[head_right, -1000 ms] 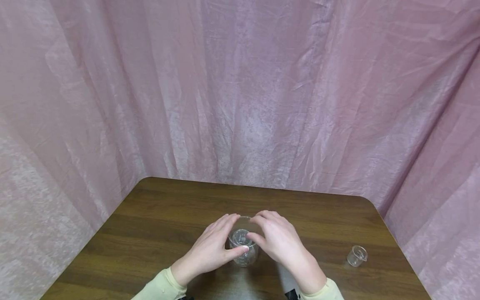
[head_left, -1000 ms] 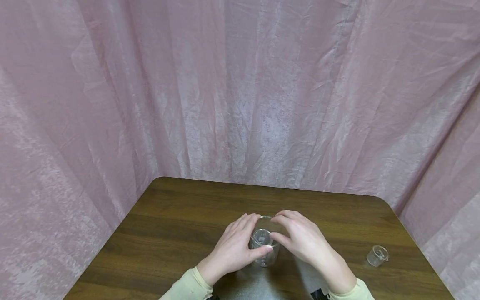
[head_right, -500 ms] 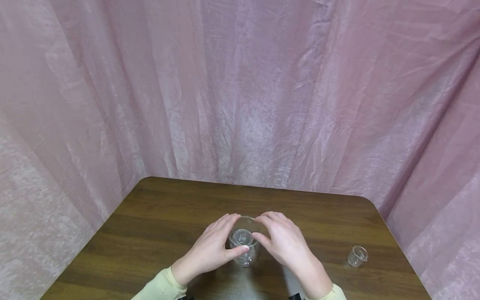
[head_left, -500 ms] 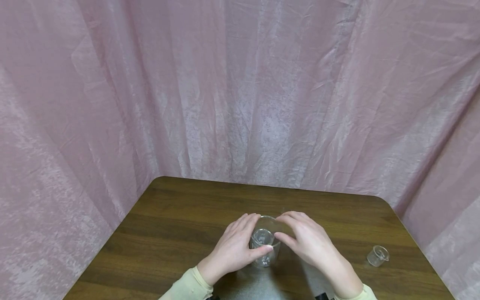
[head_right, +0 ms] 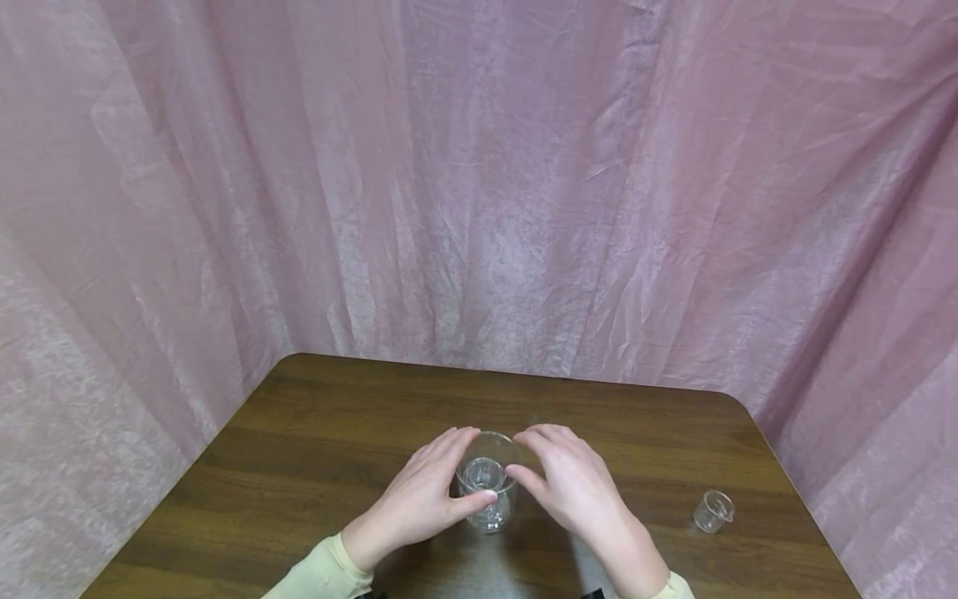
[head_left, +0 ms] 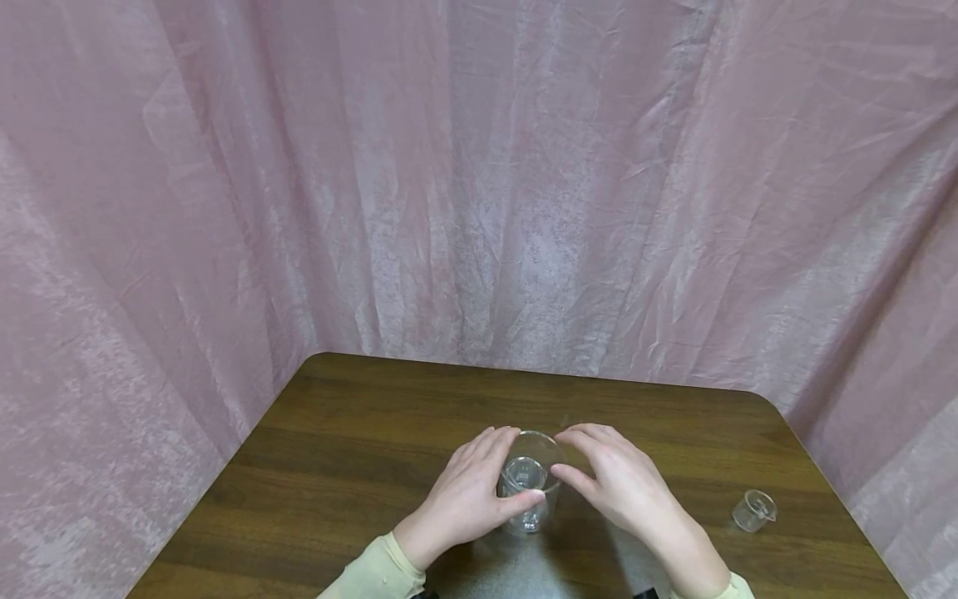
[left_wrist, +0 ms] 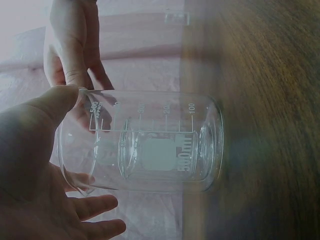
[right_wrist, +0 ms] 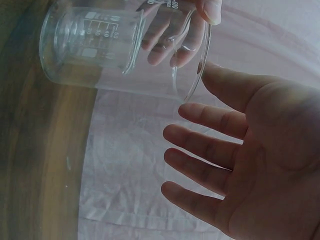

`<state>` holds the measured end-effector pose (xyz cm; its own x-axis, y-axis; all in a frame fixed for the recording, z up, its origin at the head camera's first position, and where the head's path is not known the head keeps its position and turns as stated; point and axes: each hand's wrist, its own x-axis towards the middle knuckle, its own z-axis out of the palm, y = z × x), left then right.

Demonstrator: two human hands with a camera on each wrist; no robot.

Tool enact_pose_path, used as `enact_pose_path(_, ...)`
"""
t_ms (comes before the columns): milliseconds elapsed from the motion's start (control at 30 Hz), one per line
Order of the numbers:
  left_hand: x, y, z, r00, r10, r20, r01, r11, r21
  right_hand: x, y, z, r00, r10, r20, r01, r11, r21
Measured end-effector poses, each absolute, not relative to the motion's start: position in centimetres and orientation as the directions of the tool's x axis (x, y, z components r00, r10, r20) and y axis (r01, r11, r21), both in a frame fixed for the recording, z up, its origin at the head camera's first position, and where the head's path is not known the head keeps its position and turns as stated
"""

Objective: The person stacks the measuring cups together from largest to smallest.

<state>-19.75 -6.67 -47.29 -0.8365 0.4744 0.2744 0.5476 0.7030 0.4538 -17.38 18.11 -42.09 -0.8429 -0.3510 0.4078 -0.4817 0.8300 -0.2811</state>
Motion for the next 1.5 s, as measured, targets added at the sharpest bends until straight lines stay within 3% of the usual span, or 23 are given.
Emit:
enact_pose_path(1033, -19.6, -6.7, -47.3, -0.826, 0.477, 0.300, 0.563, 0.692, 0.451, -16.8, 20.3, -42.6, -0.840, -0.315, 0.441, -0.460, 0.845, -0.272)
enact_pose_path(1500, -19.6, -6.7, -47.1, -0.828, 0.477, 0.294, 0.560, 0.689, 0.460, -16.3, 22.1, -42.4, -0.872, -0.249, 0.421, -0.385, 0.880, -0.277)
